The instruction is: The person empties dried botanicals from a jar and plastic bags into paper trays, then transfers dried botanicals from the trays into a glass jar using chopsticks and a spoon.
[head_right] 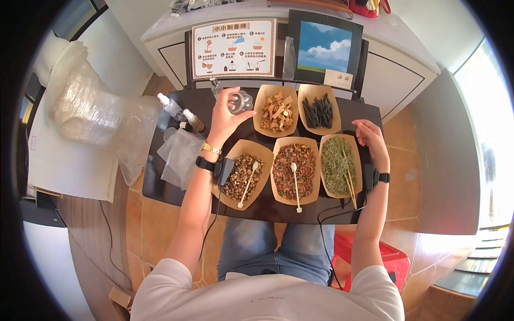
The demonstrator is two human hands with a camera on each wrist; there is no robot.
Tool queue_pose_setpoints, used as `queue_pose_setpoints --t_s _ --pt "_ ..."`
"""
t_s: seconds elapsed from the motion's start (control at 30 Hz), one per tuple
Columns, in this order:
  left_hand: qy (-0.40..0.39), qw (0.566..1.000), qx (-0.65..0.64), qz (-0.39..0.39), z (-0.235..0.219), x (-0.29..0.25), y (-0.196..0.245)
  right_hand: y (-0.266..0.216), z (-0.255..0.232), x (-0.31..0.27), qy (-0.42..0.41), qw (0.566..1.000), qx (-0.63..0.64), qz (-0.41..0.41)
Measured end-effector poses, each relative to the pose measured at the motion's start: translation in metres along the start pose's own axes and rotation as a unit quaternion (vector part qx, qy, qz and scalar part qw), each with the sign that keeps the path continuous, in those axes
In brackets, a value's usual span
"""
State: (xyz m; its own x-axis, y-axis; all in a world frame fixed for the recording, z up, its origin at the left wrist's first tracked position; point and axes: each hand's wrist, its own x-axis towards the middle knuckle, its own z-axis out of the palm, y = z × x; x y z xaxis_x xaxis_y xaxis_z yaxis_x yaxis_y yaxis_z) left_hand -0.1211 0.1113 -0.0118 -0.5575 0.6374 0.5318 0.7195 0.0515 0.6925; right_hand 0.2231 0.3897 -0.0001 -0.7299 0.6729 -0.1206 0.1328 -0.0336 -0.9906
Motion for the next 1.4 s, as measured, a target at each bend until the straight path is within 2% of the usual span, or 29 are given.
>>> queue_pose_setpoints --t_s 0.1,0.2,0.27,0.4,0.47,0.7,0.8,0.87,1.07,1.17,1.27,1.4 --pt "0.008 0.999 -0.034 0.03 0.005 -0.001 -0.004 0.001 0.0 0.001 0.003 1.0 0.003 -0.002" --pt "0.012 0.998 -0.059 0.007 0.012 -0.005 -0.013 0.001 0.0 0.0 0.001 1.0 0.005 -0.002" --pt "0.024 0.989 -0.142 -0.03 0.018 -0.006 -0.022 0.001 0.0 0.0 0.002 1.0 0.007 -0.001" --pt "0.023 0.986 -0.158 -0.041 0.02 -0.006 -0.022 0.001 -0.001 0.001 0.0 1.0 0.009 -0.001" --pt "0.013 0.97 -0.223 -0.099 0.018 -0.006 -0.017 0.001 0.0 0.001 0.001 1.0 0.006 0.0" --pt "0.027 0.984 -0.162 -0.072 0.021 -0.005 -0.034 0.001 0.001 0.001 0.002 1.0 0.002 -0.003" --pt "0.014 0.98 -0.173 -0.097 0.021 -0.006 -0.032 0.001 0.0 0.001 0.001 1.0 0.004 0.001" --pt "0.001 0.966 -0.228 -0.121 0.02 -0.007 -0.028 0.001 0.0 0.001 0.001 1.0 0.003 0.001" --pt "-0.003 0.958 -0.259 -0.126 0.02 -0.007 -0.03 0.003 0.0 0.003 0.0 1.0 -0.001 -0.004" --pt "-0.01 0.967 -0.218 -0.134 0.021 -0.006 -0.03 0.002 0.001 0.002 0.004 1.0 -0.01 -0.002" --pt "-0.015 0.955 -0.239 -0.173 0.019 -0.006 -0.026 0.0 0.001 0.001 0.001 1.0 -0.014 -0.003" --pt "-0.012 0.958 -0.22 -0.184 0.019 -0.007 -0.024 -0.002 0.003 0.0 0.002 1.0 -0.018 -0.006"
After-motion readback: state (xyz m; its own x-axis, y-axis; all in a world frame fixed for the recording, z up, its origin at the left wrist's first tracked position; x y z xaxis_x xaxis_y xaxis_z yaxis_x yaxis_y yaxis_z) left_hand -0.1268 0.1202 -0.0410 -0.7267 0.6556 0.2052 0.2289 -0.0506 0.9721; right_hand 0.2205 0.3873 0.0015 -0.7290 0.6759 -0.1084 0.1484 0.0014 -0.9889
